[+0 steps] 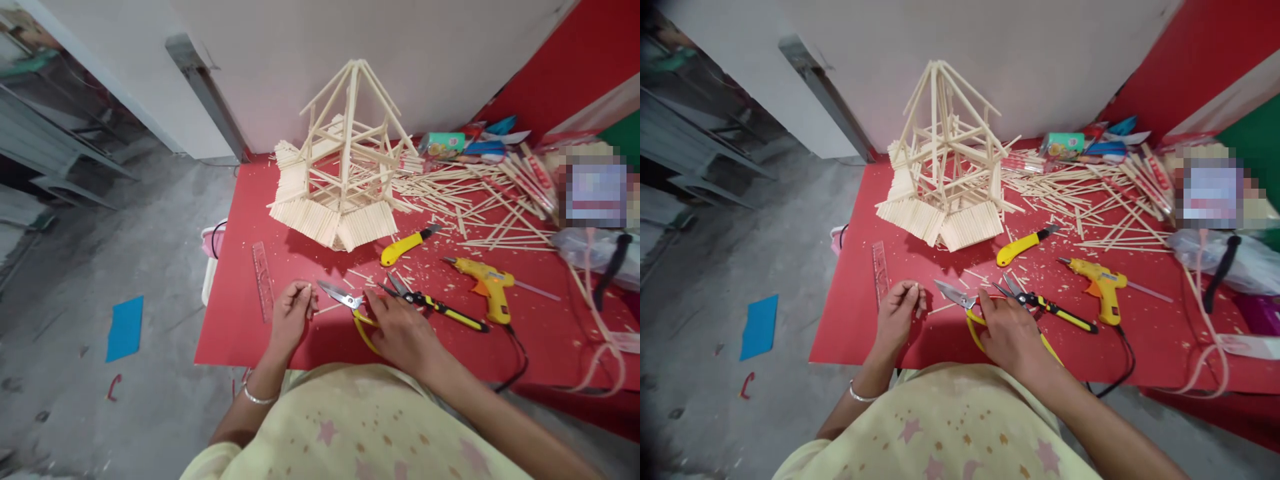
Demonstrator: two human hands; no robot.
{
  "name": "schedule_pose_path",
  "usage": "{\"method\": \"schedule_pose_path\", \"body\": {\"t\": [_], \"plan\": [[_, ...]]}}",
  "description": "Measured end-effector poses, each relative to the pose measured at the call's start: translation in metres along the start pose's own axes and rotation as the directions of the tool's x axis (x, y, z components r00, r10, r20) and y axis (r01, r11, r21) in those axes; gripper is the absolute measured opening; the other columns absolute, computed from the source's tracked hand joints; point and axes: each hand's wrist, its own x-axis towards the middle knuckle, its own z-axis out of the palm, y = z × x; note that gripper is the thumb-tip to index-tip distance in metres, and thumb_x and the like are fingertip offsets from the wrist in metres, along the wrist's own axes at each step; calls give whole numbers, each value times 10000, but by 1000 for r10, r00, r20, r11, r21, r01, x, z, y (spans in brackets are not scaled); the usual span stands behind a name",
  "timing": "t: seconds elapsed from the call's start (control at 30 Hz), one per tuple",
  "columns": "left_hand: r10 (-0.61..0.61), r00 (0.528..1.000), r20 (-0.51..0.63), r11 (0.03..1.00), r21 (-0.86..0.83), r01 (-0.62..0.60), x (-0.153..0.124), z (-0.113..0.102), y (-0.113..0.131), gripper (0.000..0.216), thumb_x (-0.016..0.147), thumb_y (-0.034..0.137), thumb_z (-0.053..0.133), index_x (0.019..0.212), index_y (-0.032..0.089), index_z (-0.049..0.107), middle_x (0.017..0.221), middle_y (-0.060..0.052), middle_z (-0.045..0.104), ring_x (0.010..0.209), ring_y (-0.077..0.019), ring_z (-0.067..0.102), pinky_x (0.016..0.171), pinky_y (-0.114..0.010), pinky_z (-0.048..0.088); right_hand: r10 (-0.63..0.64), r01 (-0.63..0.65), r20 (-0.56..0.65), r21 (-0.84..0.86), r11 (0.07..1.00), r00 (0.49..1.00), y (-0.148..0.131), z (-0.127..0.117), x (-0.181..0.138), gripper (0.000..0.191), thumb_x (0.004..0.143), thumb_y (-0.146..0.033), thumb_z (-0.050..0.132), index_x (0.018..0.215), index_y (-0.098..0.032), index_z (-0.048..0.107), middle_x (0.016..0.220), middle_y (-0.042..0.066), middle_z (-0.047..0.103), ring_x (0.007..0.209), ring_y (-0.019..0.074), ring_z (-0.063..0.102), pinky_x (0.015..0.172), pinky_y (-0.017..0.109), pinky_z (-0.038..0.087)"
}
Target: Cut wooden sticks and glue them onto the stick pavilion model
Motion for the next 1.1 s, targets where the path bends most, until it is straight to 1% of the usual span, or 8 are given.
{"method": "schedule_pose_path", "body": {"t": [0.13,0.2,0.27,0.33,0.5,0.73,0.93,1.1], "plan": [[-5,1000,14,1000,-10,5,1,-2,-2,259,952,425,612,926,168,629,662,20,605,508,-76,508,495,-200,425,-25,26,-9,201,979,1000,2,-11,0,610,884,-354,599,1455,-202,448,1139,132,680,1028,309,636,884,443,520],[-2,999,43,1000,4,2,2,-1,-1,257,954,421,608,925,166,634,664,20,604,515,-76,515,503,-198,426,-45,61,-58,314,947,997,0,-13,1,674,850,-428,674,1439,-198,441,1166,131,659,1048,303,618,913,442,511],[3,996,87,999,38,-6,2,1,1,265,956,421,603,912,162,637,650,17,602,519,-81,520,513,-202,427,-47,82,-102,371,925,994,-2,-13,2,702,782,-460,750,1367,-184,479,1164,139,639,1048,311,598,922,453,502],[2,991,137,997,71,-12,2,2,1,277,958,430,597,906,161,642,631,13,604,516,-89,524,523,-212,430,-52,90,-113,371,924,992,-5,-16,4,640,761,-475,773,1275,-186,524,1138,141,628,1042,322,586,916,465,493],[-2,978,210,993,118,-24,3,9,3,273,963,425,585,925,169,672,622,3,624,519,-99,541,530,-215,417,-75,81,-31,390,917,997,-9,-26,10,429,897,-430,648,1249,-213,533,1082,113,622,1003,280,614,875,403,502],[31,977,210,986,151,-64,7,18,13,277,903,428,654,813,169,690,603,-1,630,514,-111,581,521,-219,437,-119,113,-7,375,920,993,-9,-30,14,514,903,-474,640,1336,-223,523,1056,103,610,959,270,627,851,398,513],[120,968,220,980,129,-151,10,17,6,250,905,416,670,845,176,708,645,0,634,534,-107,584,547,-225,457,-119,92,28,477,874,992,-4,-30,13,503,912,-482,631,1333,-229,525,1159,115,639,1049,277,636,911,419,507],[103,967,234,970,191,-150,11,18,10,256,915,413,661,833,184,738,686,-24,648,596,-127,591,591,-241,476,-109,48,81,542,839,991,-4,-29,14,488,903,-456,648,1326,-240,537,1145,102,656,1049,267,641,907,412,512]]}}
